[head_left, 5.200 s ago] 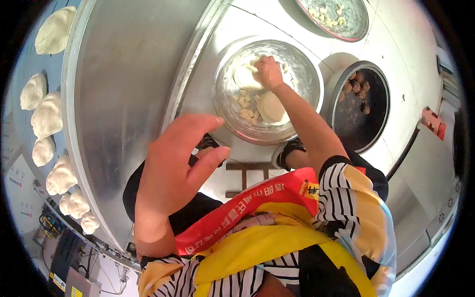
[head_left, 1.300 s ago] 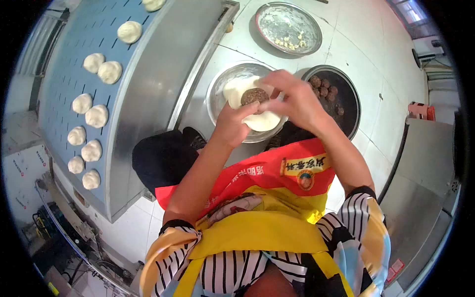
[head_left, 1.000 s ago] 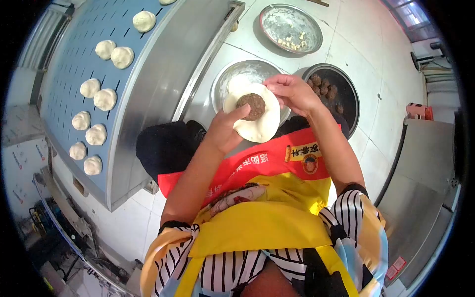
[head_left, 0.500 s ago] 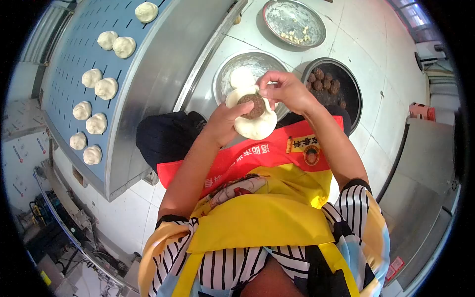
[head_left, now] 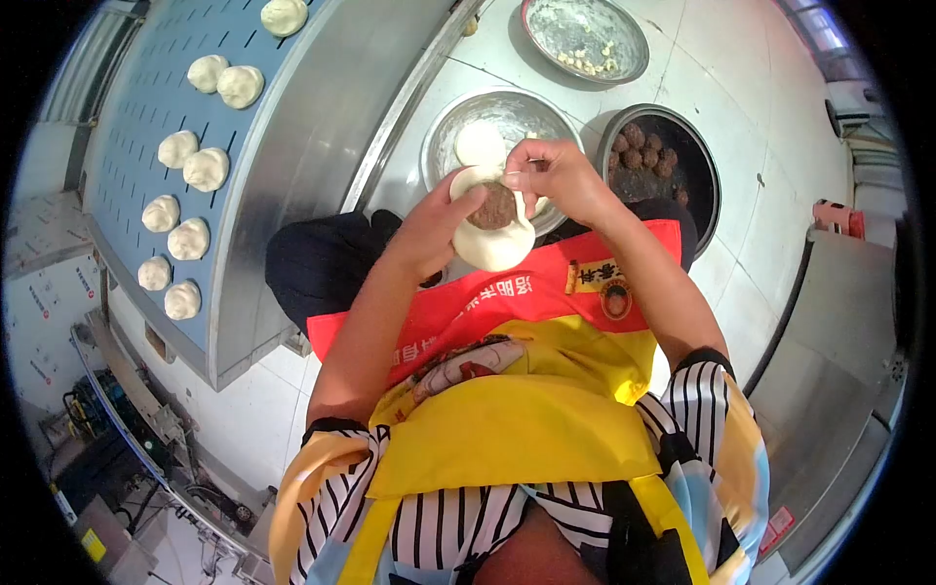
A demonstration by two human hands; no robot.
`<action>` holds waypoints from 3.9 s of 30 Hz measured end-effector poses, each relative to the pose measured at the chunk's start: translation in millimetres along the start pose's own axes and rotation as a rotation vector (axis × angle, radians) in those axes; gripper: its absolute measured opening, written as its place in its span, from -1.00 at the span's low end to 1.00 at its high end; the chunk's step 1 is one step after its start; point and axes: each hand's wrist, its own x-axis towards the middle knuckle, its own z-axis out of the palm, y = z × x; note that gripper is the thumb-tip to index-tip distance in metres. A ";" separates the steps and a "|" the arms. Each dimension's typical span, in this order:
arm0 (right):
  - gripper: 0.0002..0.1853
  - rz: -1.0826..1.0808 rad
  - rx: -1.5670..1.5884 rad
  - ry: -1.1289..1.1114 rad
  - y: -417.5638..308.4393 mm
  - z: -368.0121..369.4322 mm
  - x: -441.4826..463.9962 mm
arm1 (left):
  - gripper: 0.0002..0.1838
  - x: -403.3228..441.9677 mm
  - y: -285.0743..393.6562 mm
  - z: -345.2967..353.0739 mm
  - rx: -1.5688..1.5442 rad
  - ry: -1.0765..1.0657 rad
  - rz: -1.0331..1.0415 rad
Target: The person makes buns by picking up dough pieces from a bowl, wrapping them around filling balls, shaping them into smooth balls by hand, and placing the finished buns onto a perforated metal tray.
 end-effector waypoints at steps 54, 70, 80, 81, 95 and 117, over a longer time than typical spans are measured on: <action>-0.84 -0.058 0.087 0.267 28.7 16.3 0.2 | -0.47 20.9 -59.0 -77.3 -0.314 -0.040 0.009; -0.87 -0.164 -0.231 0.197 20.8 34.2 -13.0 | -0.51 2.4 -44.2 -25.4 -0.035 0.106 0.119; -0.88 -0.316 -0.234 0.114 21.4 32.5 -11.4 | -0.52 0.5 -25.8 -31.9 0.126 0.021 0.023; -0.87 -0.296 -0.260 0.110 19.7 32.0 -11.5 | -0.52 0.8 -23.4 -31.1 0.136 0.000 -0.004; -0.86 -0.449 -0.408 0.102 29.5 41.2 -12.0 | -0.53 13.1 -24.4 -37.0 0.476 0.025 -0.087; -0.84 -0.457 -0.397 0.091 41.5 31.9 -12.4 | -0.49 -0.5 -24.9 -32.8 0.184 0.018 -0.107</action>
